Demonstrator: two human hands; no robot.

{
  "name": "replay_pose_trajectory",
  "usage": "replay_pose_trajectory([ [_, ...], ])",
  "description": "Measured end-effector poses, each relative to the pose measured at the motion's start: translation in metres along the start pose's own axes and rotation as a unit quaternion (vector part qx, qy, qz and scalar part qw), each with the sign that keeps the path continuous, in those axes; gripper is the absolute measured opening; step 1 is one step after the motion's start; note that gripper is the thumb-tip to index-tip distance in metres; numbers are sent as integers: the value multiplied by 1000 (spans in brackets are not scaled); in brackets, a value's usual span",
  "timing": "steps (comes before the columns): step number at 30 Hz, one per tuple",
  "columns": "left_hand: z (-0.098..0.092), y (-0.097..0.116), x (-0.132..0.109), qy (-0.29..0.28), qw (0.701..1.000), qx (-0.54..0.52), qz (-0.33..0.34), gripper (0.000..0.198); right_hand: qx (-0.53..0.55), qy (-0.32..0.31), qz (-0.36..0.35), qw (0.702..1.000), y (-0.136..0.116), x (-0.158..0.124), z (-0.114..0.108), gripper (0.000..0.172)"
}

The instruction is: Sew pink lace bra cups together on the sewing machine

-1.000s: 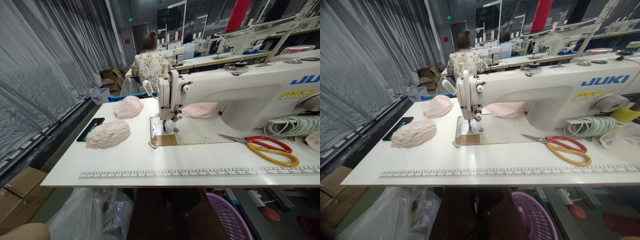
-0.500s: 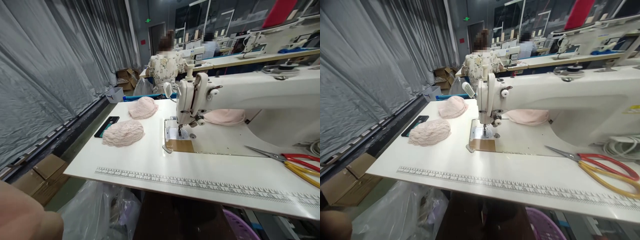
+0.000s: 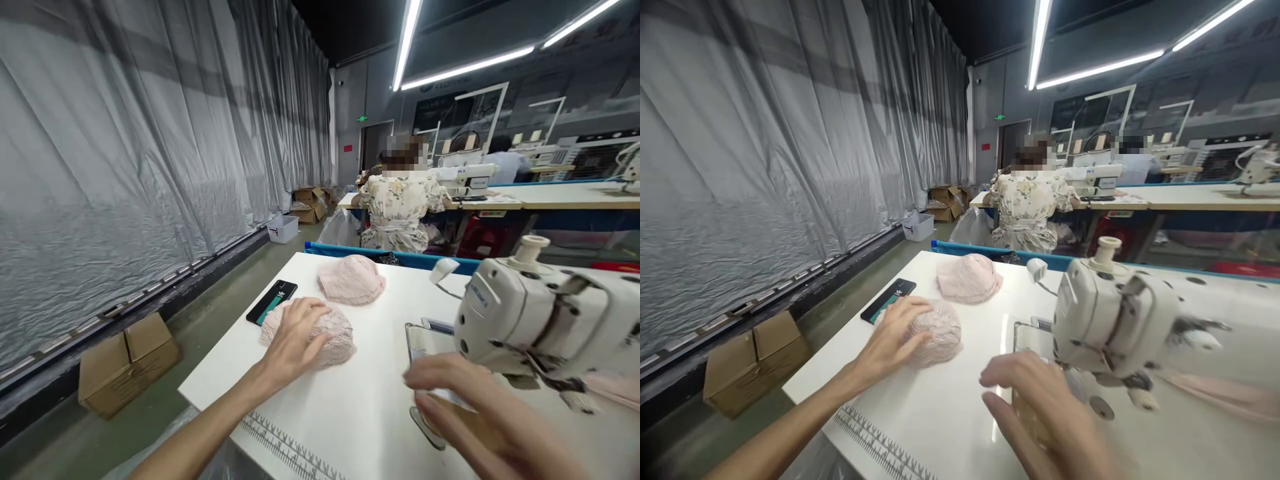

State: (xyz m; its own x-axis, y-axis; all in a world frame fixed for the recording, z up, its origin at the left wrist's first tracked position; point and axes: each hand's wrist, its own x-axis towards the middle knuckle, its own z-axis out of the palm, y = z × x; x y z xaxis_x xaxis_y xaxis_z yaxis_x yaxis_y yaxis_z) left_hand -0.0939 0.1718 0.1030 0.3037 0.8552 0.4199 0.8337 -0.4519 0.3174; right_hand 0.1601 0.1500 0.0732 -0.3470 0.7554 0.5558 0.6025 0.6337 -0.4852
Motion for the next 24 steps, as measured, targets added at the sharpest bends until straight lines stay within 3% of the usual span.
replay_pose_trajectory([
  [2, 15, -13, 6, -61, 998, 4, -3, 26, 13, -61, -26, 998, 6, 30, 21, 14],
  [4, 27, -20, 5, -80, 997, 4, -4, 25, 9, -103, -26, 994, 13, 52, 45, 16],
  [9, 35, -27, -10, -99, 995, -19, -20, 39, -13, -112, -28, 993, 29, 76, 85, 18],
  [11, 30, -27, -15, -110, 993, -40, -27, 41, -10, -114, -42, 992, 31, 77, 89, 13],
  [15, 17, -24, -11, -127, 988, -77, -41, 28, 5, -109, -67, 992, 35, 78, 87, 23],
  [21, 24, -14, 24, -60, 979, -178, -75, 11, 38, -69, -92, 993, 31, 84, 88, 24],
  [24, 29, -15, 35, -38, 969, -219, -106, 19, 41, -31, -97, 994, 28, 83, 86, 20],
])
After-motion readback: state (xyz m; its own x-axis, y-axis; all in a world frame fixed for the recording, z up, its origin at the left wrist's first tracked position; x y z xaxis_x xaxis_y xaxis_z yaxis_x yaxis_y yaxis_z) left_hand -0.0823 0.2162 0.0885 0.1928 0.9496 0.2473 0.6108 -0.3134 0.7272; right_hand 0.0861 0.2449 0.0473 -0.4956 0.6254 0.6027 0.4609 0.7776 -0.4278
